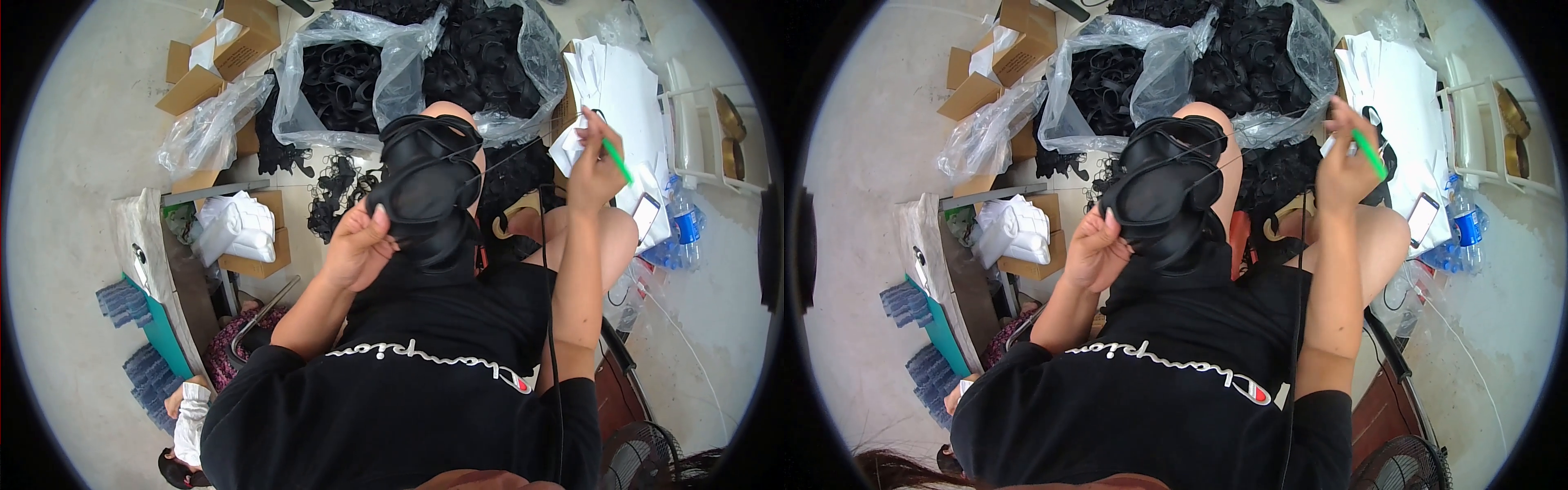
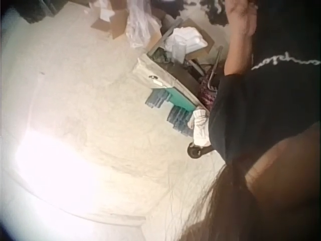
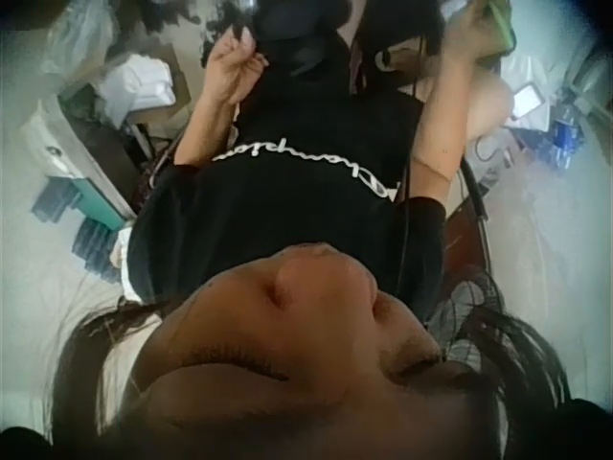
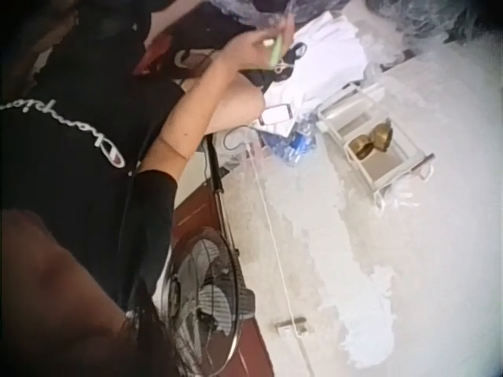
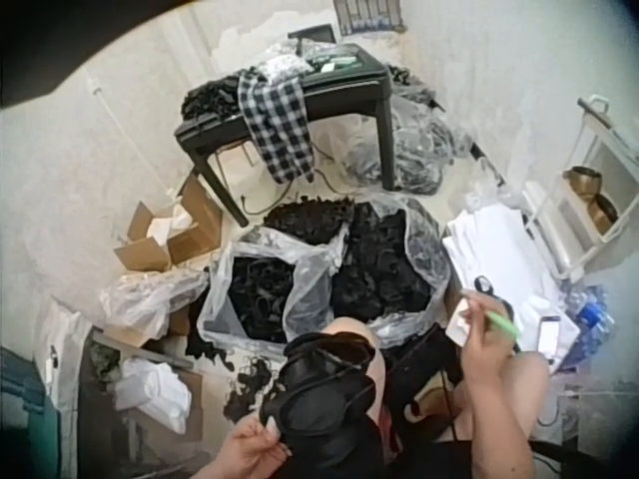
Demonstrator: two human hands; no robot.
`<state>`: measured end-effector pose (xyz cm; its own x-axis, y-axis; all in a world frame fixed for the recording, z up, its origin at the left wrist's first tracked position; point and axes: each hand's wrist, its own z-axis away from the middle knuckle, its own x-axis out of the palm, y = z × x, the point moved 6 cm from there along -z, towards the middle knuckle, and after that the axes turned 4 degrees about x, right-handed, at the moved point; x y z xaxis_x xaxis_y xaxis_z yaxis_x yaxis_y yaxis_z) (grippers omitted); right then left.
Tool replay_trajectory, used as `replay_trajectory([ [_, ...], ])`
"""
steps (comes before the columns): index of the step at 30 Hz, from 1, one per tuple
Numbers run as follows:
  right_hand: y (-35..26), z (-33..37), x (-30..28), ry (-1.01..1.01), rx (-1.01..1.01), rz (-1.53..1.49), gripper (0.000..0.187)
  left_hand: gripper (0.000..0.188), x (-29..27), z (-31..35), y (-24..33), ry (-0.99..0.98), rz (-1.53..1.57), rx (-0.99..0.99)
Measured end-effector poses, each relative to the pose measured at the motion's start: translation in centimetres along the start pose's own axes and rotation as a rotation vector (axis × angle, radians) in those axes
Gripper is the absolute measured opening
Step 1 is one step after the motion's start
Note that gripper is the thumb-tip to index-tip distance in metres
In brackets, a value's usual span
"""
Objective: The person is trimming excess material from black soft manufactured parts using scissors.
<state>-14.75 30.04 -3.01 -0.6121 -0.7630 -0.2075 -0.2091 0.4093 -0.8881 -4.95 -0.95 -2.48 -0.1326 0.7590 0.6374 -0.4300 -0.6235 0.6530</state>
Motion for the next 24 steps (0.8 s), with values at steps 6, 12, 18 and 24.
replay_trajectory([
  [6, 19.2, -0.8, -5.9, 0.022, 0.238, 0.532, 0.011, 0.036, -5.5, 0.1, 0.6, 0.029, 0.028, 0.033],
  [12, 22.0, 0.5, -4.2, -0.264, 0.436, 0.514, 0.011, 0.036, -3.3, 0.3, 1.7, -0.024, -0.007, 0.073],
  [18, 9.9, 2.6, 1.5, -0.478, 0.411, 0.254, 0.024, 0.042, -1.8, -0.1, 0.7, -0.044, -0.065, 0.105],
  [24, -9.1, 8.7, 4.7, -0.870, 0.382, -0.615, 0.006, 0.032, 0.1, -0.4, -0.6, -0.090, -0.163, 0.128],
])
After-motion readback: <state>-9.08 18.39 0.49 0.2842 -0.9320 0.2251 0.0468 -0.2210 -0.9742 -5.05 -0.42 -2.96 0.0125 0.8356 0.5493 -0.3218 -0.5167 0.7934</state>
